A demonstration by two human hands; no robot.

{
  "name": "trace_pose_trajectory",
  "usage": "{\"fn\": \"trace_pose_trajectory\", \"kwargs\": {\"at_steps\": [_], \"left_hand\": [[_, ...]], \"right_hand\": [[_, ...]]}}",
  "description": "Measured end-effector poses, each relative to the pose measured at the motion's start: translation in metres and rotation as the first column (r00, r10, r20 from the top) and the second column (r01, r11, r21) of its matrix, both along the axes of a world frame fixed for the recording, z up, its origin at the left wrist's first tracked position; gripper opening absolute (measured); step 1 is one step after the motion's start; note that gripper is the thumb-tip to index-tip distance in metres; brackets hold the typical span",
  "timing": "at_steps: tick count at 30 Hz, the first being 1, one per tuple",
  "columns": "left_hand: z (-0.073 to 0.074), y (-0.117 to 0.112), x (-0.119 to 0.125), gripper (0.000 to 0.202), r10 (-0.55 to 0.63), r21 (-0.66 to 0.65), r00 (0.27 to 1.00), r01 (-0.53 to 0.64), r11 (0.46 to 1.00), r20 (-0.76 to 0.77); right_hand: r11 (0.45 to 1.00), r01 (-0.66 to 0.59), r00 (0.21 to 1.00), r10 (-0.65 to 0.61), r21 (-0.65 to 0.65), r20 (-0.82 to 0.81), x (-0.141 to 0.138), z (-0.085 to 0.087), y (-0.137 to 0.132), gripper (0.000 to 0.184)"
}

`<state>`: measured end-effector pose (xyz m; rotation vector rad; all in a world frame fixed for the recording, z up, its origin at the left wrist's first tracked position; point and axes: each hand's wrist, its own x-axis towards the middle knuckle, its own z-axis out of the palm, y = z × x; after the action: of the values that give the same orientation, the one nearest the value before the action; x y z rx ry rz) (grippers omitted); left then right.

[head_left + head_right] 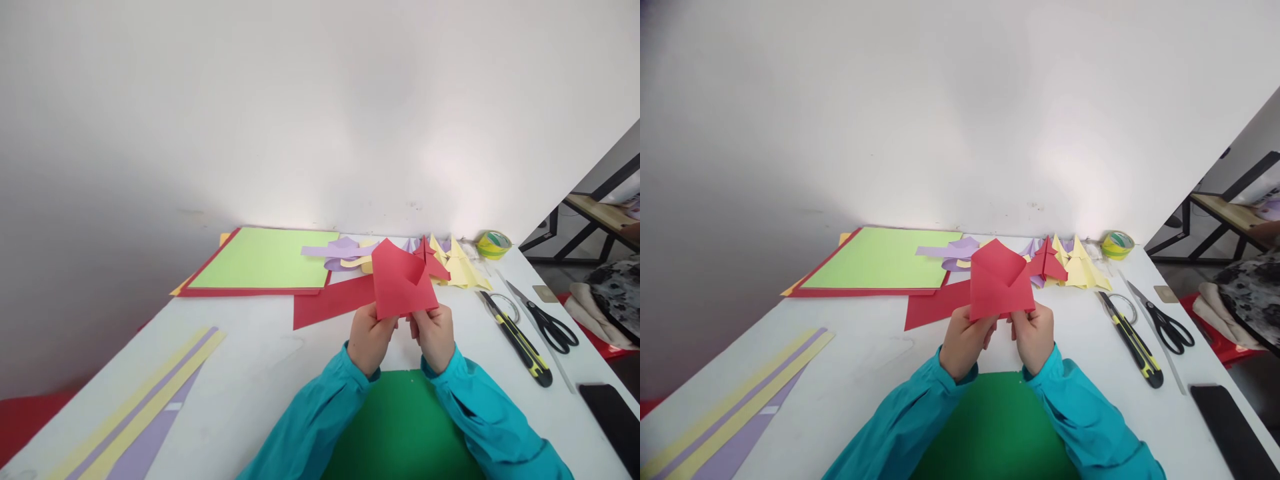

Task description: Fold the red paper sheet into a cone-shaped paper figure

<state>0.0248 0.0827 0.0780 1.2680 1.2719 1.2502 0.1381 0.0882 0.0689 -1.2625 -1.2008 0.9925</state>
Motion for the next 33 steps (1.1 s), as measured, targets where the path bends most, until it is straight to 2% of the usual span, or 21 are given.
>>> {"fn": "trace_pose_trajectory", "kwargs": {"at_steps": [12, 17, 22, 25, 33], "left_hand": [[0.0015, 0.0007, 0.0008, 0.038, -0.066, -0.060, 0.996, 0.069, 0.996, 0.052], [-0.0012, 0.0026, 0.0005, 0.038, -0.012, -0.060, 0.998, 0.015, 0.998, 0.066], [-0.0011, 0.0036, -0.0006, 0.037, 0.021, -0.040, 0.998, -0.018, 0.999, 0.064], [-0.0010, 0.0034, -0.0006, 0.037, 0.020, -0.040, 0.998, -0.017, 0.999, 0.066], [-0.0012, 0.0020, 0.0002, 0.040, -0.006, -0.059, 0.994, 0.013, 0.998, 0.110]], "right_hand": [[1.000, -0.023, 1.000, 0.023, 0.003, 0.000, 0.0010, 0.0024, 0.0013, 0.033], [0.999, 0.018, 1.000, -0.018, 0.028, 0.001, 0.0008, 0.0069, -0.0013, 0.032], [0.998, -0.068, 0.998, 0.068, -0.004, -0.001, -0.0013, 0.0090, -0.0044, 0.028], [0.995, -0.097, 0.995, 0.097, -0.019, -0.003, -0.0025, 0.0080, -0.0053, 0.031], [0.998, -0.053, 0.998, 0.052, -0.020, -0.021, -0.0001, 0.0064, -0.0028, 0.033]]}}
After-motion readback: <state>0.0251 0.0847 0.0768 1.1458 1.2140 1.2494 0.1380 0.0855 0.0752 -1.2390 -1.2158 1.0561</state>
